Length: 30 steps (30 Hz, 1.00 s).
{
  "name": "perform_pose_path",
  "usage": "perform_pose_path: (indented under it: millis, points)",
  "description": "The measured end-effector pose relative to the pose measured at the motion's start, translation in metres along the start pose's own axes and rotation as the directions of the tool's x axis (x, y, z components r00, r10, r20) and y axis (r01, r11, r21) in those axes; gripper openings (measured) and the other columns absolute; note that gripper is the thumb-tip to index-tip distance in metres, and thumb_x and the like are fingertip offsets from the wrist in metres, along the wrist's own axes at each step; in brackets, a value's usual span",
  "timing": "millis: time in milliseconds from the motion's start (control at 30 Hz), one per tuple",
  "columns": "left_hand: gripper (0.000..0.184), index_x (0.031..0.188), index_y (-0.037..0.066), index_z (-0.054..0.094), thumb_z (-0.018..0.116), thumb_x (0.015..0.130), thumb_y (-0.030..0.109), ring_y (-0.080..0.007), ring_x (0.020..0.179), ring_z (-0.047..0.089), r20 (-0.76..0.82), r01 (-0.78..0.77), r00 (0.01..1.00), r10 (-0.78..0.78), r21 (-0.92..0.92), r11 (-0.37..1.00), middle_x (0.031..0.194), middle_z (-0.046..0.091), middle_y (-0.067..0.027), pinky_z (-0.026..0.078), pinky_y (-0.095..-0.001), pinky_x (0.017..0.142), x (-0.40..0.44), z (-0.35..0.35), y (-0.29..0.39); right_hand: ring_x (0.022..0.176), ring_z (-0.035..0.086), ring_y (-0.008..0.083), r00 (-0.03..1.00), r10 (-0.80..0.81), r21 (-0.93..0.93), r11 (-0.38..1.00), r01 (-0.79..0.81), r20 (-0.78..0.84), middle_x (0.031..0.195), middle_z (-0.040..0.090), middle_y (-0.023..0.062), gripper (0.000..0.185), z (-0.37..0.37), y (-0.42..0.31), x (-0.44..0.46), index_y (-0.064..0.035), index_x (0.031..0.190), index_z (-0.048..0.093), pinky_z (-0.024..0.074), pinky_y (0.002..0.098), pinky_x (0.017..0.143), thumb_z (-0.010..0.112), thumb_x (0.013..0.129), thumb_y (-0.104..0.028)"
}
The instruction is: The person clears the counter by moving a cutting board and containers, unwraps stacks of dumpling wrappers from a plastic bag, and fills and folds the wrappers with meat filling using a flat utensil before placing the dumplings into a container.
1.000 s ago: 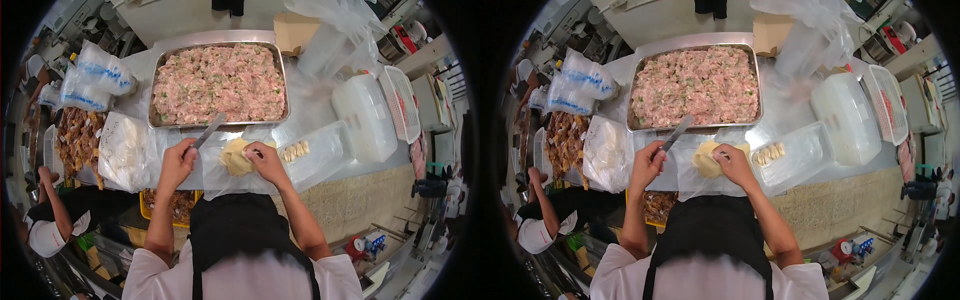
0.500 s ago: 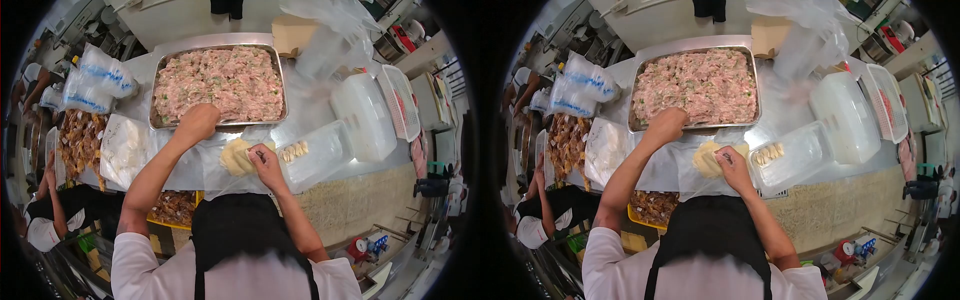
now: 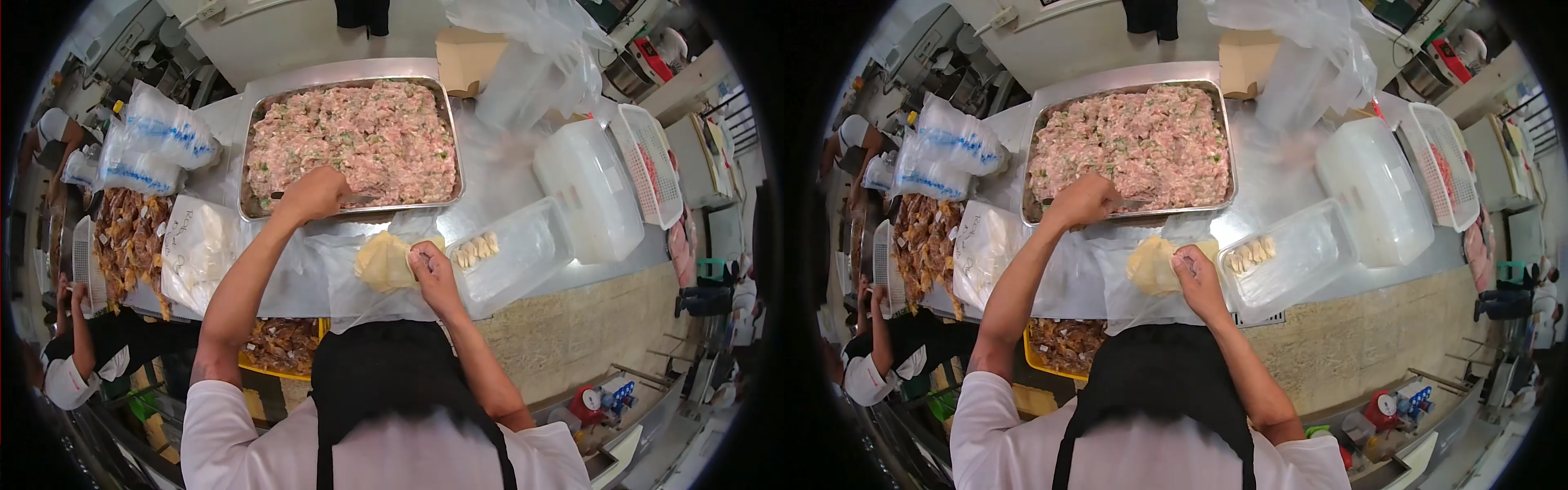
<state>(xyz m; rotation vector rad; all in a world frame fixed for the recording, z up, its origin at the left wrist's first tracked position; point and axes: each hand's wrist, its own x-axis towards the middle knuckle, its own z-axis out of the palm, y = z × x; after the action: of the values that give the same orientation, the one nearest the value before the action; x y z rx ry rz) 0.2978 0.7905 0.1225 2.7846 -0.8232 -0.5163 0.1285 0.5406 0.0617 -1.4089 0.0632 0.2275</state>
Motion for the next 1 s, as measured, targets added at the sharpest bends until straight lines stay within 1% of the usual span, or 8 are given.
perform_pose_path:
  millis: [133,200,433,533,633,700,800,1000]
  points:
    - [0.027,0.097,0.006,0.078,0.065,0.073,0.004,-0.0314,0.062,0.066,-0.157,-0.228,0.970,0.188,-0.299,0.927,0.070,0.070,-0.0143,0.051,-0.0427,0.058,-0.005,0.009,-0.035,0.076,0.046,0.0043,1.000,-0.011,0.011,1.000,0.011,-0.006,0.083,0.050,-0.0046,0.018,-0.002,0.009,0.006,-0.0050,0.103,0.055,0.0390,0.0218,0.068,0.053,0.106,-0.023]
    - [0.008,0.083,0.000,0.072,0.069,0.080,0.007,-0.0144,0.044,0.052,0.106,0.139,0.990,-0.090,-0.752,0.644,0.064,0.066,-0.0039,0.042,-0.0312,0.043,-0.016,0.013,-0.038,0.074,0.046,0.0023,0.992,0.121,0.173,0.977,-0.124,0.027,0.085,0.052,-0.0068,0.021,-0.008,0.015,0.006,-0.0101,0.107,0.054,0.0376,0.0204,0.063,0.053,0.107,-0.031]
    - [0.027,0.108,0.005,0.064,0.075,0.084,0.009,-0.0059,0.046,0.051,0.156,0.212,0.969,-0.194,-0.924,0.319,0.076,0.066,-0.0001,0.040,-0.0231,0.040,-0.062,0.045,0.023,0.090,0.059,0.0070,0.975,0.203,0.397,0.890,-0.223,0.092,0.102,0.062,-0.0016,0.024,-0.010,0.018,0.011,-0.0101,0.116,0.053,0.0483,0.0232,0.078,0.051,0.107,-0.032]
    - [0.034,0.108,0.003,0.059,0.081,0.083,0.010,-0.0059,0.050,0.053,-0.132,-0.113,0.977,-0.169,-0.986,0.120,0.081,0.064,-0.0011,0.043,-0.0230,0.043,-0.063,0.079,0.066,0.063,0.041,-0.0002,0.973,0.217,0.436,0.871,-0.228,0.075,0.079,0.051,-0.0090,0.019,-0.001,0.005,0.009,-0.0135,0.107,0.051,0.0302,0.0180,0.054,0.051,0.107,-0.033]
    - [0.031,0.105,0.002,0.058,0.079,0.082,0.001,-0.0061,0.053,0.055,0.011,0.007,0.958,-0.288,-1.000,-0.013,0.087,0.063,-0.0035,0.044,-0.0221,0.044,-0.067,0.092,0.075,0.076,0.054,0.0032,0.972,0.206,0.460,0.856,-0.236,0.115,0.095,0.061,-0.0029,0.021,-0.008,0.000,0.004,-0.0100,0.115,0.052,0.0442,0.0205,0.064,0.050,0.108,-0.029]
    - [0.030,0.104,0.002,0.058,0.079,0.082,0.002,-0.0068,0.052,0.055,0.036,0.057,0.947,-0.321,-0.997,0.056,0.086,0.062,-0.0031,0.045,-0.0227,0.044,-0.070,0.101,0.069,0.123,0.060,0.0247,0.986,0.132,0.542,0.824,-0.165,0.100,0.134,0.059,0.0132,0.038,-0.024,-0.003,0.001,-0.0011,0.136,0.047,0.0483,0.0395,0.104,0.045,0.108,-0.026]
    - [0.025,0.102,0.001,0.060,0.077,0.084,0.004,-0.0085,0.053,0.055,-0.039,0.052,0.927,-0.374,-0.972,0.229,0.084,0.062,-0.0027,0.045,-0.0240,0.044,-0.078,0.112,0.063,0.136,0.050,0.0330,0.980,0.064,0.800,0.569,-0.191,0.189,0.147,0.050,0.0188,0.049,-0.049,-0.009,-0.004,0.0025,0.146,0.040,0.0416,0.0477,0.113,0.042,0.108,-0.028]
    - [0.021,0.113,0.000,0.068,0.067,0.093,0.006,-0.0095,0.061,0.055,-0.327,-0.135,0.874,-0.360,-0.874,0.466,0.085,0.060,-0.0032,0.045,-0.0243,0.051,-0.088,0.097,0.065,0.137,0.048,0.0352,0.990,0.102,0.834,0.534,-0.136,0.096,0.147,0.049,0.0186,0.057,-0.033,-0.009,0.016,0.0013,0.148,0.038,0.0355,0.0515,0.118,0.039,0.108,-0.039]
